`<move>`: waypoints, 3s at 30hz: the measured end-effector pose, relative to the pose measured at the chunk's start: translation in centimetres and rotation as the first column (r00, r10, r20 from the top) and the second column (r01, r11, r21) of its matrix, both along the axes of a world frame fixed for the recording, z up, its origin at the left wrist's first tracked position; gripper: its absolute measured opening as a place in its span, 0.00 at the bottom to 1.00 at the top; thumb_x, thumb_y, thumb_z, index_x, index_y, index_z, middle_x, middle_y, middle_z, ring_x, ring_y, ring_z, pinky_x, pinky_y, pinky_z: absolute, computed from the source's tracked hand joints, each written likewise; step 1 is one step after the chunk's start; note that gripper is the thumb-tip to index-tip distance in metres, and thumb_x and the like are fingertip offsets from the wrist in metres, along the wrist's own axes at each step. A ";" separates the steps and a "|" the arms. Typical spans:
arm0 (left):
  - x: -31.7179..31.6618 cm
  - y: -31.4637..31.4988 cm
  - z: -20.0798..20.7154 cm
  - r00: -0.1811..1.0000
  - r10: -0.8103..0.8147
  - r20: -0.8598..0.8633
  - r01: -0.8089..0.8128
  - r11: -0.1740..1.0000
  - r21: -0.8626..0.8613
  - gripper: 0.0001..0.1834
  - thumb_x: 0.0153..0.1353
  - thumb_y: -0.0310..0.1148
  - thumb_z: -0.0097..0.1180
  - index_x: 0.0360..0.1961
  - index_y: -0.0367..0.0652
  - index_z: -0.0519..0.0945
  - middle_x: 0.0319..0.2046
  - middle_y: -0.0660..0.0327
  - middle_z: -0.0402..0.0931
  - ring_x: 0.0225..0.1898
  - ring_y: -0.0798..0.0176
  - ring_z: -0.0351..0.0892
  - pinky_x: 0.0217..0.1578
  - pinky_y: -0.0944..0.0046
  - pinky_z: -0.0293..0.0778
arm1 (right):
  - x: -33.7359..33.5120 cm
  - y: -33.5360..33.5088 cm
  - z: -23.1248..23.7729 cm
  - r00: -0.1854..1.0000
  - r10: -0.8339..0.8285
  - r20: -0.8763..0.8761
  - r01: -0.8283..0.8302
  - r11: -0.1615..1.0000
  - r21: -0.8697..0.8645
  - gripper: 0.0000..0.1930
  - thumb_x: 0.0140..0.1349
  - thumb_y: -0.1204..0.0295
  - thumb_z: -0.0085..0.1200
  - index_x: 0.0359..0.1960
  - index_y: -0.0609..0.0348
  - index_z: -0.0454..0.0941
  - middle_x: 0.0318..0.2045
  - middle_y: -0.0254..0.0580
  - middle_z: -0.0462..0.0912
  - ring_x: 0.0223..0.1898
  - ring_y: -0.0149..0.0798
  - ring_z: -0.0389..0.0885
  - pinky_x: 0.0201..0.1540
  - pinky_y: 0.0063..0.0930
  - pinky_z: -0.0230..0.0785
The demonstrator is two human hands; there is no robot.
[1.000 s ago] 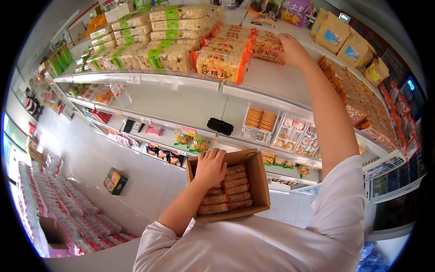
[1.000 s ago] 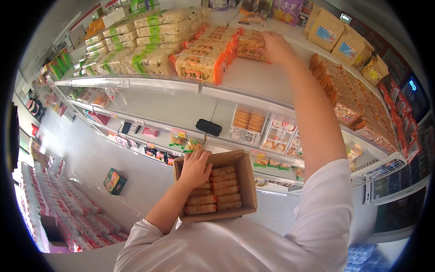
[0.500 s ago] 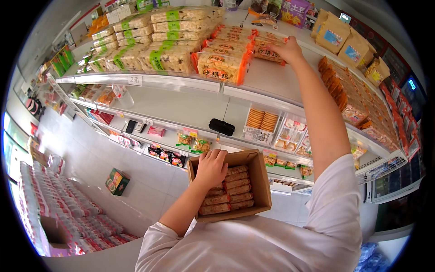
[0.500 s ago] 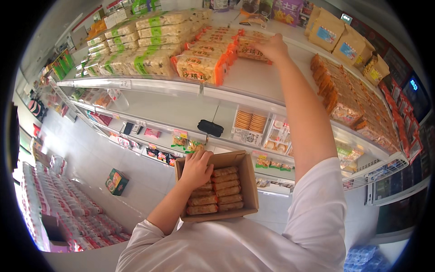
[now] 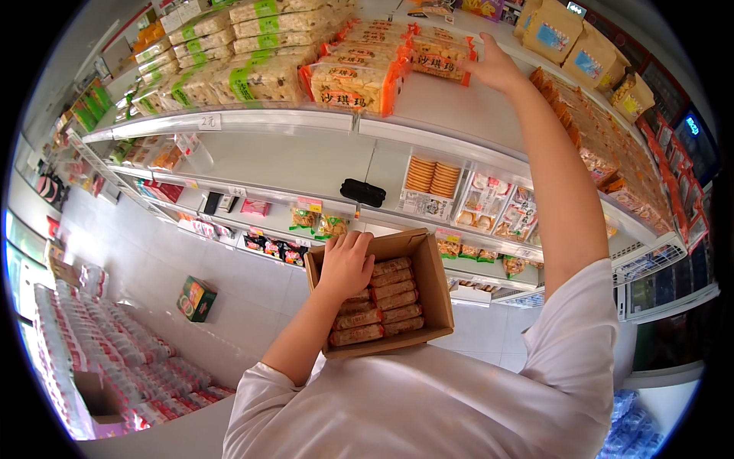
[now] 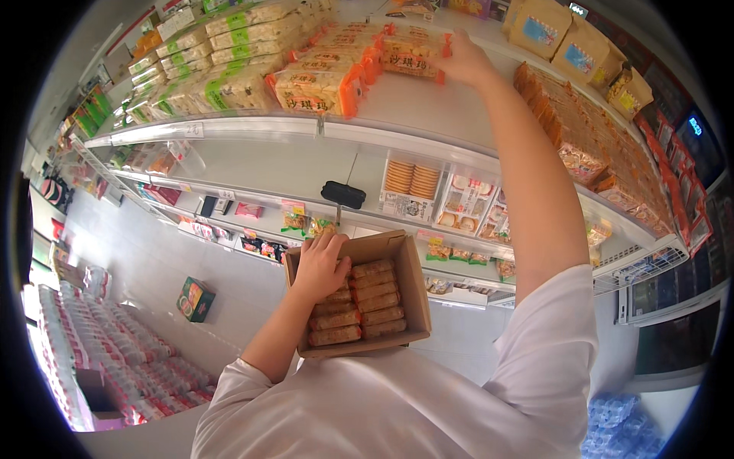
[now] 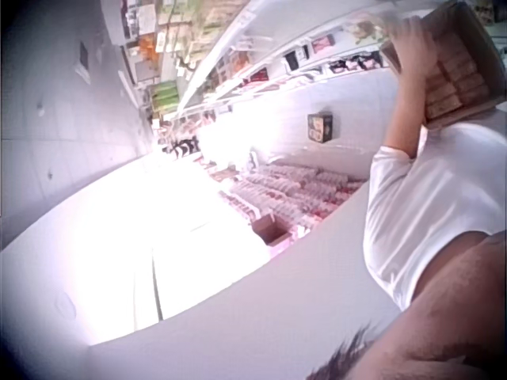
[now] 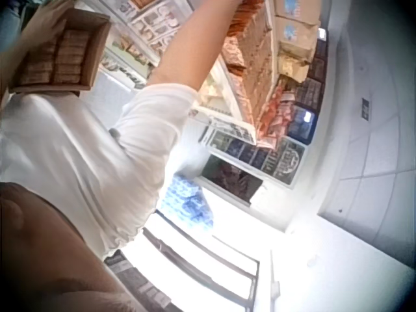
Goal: The person repeatedly picks packaged snack bars from a cardboard box held in their left hand and places them onto a store shelf. The action is performed one item at a time, filling the available space on the shelf with the snack bars.
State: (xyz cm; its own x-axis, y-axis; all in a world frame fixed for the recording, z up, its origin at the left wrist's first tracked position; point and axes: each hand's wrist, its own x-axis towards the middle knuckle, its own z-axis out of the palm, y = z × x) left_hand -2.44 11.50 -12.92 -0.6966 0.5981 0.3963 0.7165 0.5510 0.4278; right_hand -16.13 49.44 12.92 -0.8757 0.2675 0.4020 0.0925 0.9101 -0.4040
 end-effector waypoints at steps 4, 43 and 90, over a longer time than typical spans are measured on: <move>0.0 0.0 0.3 1.000 -0.009 0.002 0.009 1.000 -0.008 0.22 0.54 0.30 0.63 0.51 0.43 0.75 0.46 0.56 0.77 0.51 0.49 0.76 0.52 0.48 0.66 | 3.6 -3.3 0.0 0.964 -0.076 -0.255 0.137 0.963 0.230 0.31 0.59 0.60 0.63 0.59 0.66 0.70 0.52 0.62 0.79 0.52 0.60 0.80 0.55 0.43 0.74; 0.8 -1.2 -1.1 0.499 -0.564 0.658 -0.039 0.744 0.667 0.12 0.72 0.26 0.48 0.53 0.34 0.76 0.53 0.55 0.76 0.53 0.63 0.78 0.54 0.60 0.75 | 21.8 -18.0 -20.2 0.462 0.771 0.439 -0.545 0.637 -0.546 0.18 0.50 0.86 0.54 0.43 0.58 0.82 0.51 0.48 0.79 0.55 0.51 0.78 0.55 0.39 0.72; 1.3 -0.8 0.0 0.918 0.076 0.390 -0.241 0.887 0.395 0.16 0.75 0.31 0.40 0.34 0.34 0.77 0.23 0.49 0.73 0.26 0.48 0.70 0.32 0.56 0.68 | 23.9 -19.3 -23.3 0.984 -0.052 -0.171 -0.020 0.918 -0.396 0.05 0.65 0.75 0.50 0.35 0.62 0.77 0.23 0.50 0.80 0.25 0.54 0.80 0.28 0.41 0.70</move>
